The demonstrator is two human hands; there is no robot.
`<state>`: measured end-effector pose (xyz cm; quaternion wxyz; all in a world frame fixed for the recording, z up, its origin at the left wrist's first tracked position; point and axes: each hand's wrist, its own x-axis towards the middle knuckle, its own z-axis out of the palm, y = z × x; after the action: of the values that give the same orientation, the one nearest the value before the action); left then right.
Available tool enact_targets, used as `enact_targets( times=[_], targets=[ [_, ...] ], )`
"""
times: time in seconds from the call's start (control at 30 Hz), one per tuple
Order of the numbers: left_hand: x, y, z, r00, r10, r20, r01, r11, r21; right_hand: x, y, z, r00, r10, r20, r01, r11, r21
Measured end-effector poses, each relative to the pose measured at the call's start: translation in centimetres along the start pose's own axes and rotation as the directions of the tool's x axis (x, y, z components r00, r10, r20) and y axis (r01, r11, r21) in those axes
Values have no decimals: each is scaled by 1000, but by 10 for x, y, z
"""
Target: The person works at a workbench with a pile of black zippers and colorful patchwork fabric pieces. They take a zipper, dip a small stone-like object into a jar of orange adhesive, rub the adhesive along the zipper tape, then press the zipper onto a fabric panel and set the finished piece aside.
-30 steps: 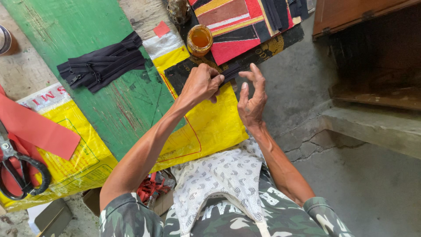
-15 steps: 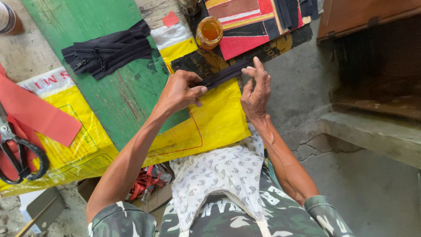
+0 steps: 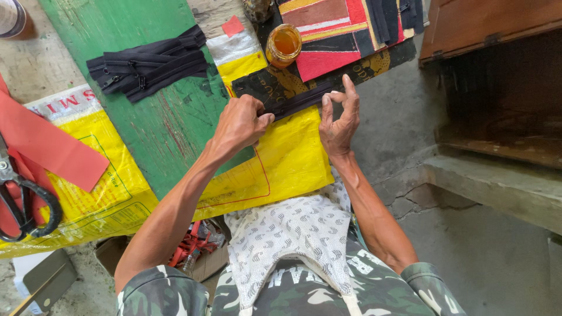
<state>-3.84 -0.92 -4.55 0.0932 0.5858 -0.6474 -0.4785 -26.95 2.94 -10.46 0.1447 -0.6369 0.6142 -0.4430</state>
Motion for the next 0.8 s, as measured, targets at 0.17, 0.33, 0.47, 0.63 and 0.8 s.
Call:
enact_targets(
  times=[0.17, 0.33, 0.47, 0.63, 0.8],
  targets=[
    [1, 0, 0, 999, -30, 12, 30, 1000, -5, -1, -5, 3, 998, 61, -15, -62, 998, -8],
    [0, 2, -3, 999, -43, 27, 44, 998, -35, -4, -7, 4, 999, 36, 26, -33, 994, -102],
    [2, 3, -6, 995, -81, 52, 83, 995, -52, -7, -6, 5, 998, 2, 66, 11, 981, -193],
    [3, 1, -5, 995, -82, 59, 85, 995, -46, -12, -6, 8, 995, 10, 95, 17, 960, -281],
    [4, -1, -1, 999, -31, 13, 31, 1000, 2, -13, -10, 11, 993, 11, 117, 30, 938, -347]
  ],
)
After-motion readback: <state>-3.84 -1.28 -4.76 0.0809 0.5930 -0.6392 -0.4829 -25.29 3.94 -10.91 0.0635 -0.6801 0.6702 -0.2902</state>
